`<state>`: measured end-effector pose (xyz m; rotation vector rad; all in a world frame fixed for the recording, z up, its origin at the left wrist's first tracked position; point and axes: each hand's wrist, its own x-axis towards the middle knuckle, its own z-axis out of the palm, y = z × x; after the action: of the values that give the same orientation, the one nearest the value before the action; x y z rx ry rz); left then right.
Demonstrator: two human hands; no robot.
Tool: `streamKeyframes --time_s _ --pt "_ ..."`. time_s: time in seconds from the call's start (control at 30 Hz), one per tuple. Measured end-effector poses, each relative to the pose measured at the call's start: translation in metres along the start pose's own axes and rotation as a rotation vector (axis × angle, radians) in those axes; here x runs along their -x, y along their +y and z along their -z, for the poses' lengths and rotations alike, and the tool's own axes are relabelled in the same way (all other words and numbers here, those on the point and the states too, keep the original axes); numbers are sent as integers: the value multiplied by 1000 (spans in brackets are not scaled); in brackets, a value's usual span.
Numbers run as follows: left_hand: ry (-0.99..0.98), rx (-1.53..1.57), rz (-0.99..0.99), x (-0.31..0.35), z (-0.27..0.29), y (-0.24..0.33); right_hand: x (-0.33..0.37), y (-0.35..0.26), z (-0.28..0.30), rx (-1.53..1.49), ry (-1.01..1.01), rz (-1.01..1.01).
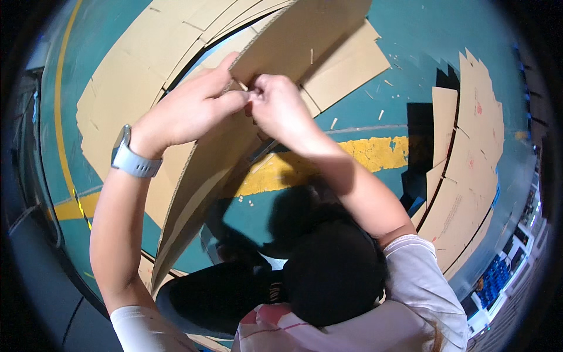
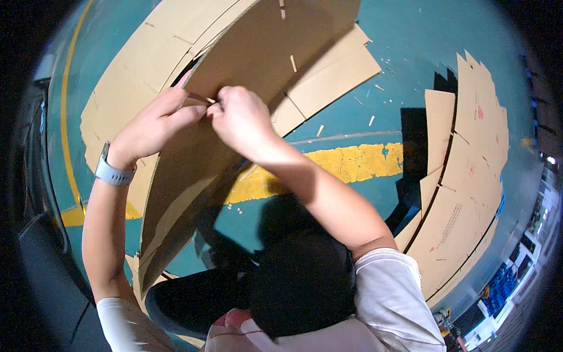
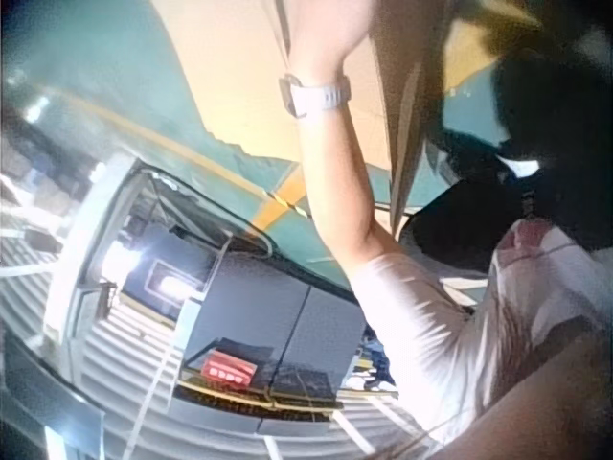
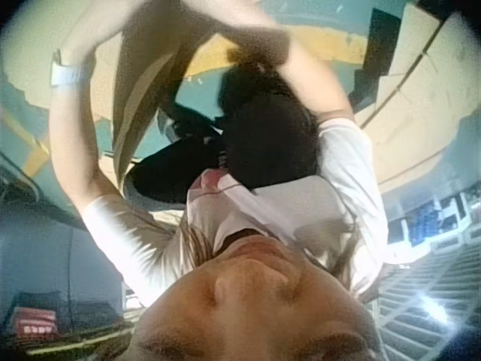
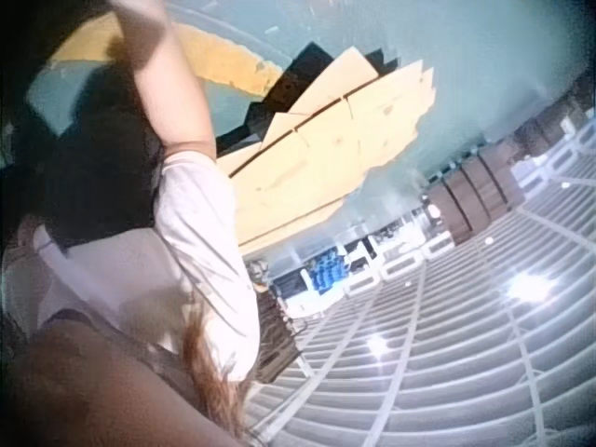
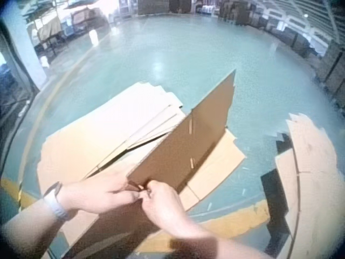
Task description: The person uses a utility knife to score and cut a large piece of cardboard on the floor. They repeatedly score the material along straight lines and then snap the sections apart by hand. The process involves cutting, separating, and repositioning the cardboard pieces to continue the cutting task.
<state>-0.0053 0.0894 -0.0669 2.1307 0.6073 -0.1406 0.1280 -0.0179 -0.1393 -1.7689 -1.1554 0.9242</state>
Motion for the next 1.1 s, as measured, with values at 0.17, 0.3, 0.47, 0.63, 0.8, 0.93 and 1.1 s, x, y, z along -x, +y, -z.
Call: streamKeyframes --time_s 0.17,0.3,0.47,0.63,0.8,0.93,1.1 --pt "0 50 38 13 5 10 12 7 -10 262 209 497" --pt "-73 64 273 23 20 21 26 -5 -2 119 -33 943" --pt "-366 -55 380 60 44 42 3 45 39 -18 24 485" --pt "193 654 354 24 34 -4 -46 48 25 -300 153 289" --pt "196 492 354 -42 31 20 -68 51 13 -238 160 212" --pt "195 537 376 -48 29 31 -67 54 14 -397 108 191" --pt "178 435 359 -50 33 27 -70 56 11 -380 133 212"
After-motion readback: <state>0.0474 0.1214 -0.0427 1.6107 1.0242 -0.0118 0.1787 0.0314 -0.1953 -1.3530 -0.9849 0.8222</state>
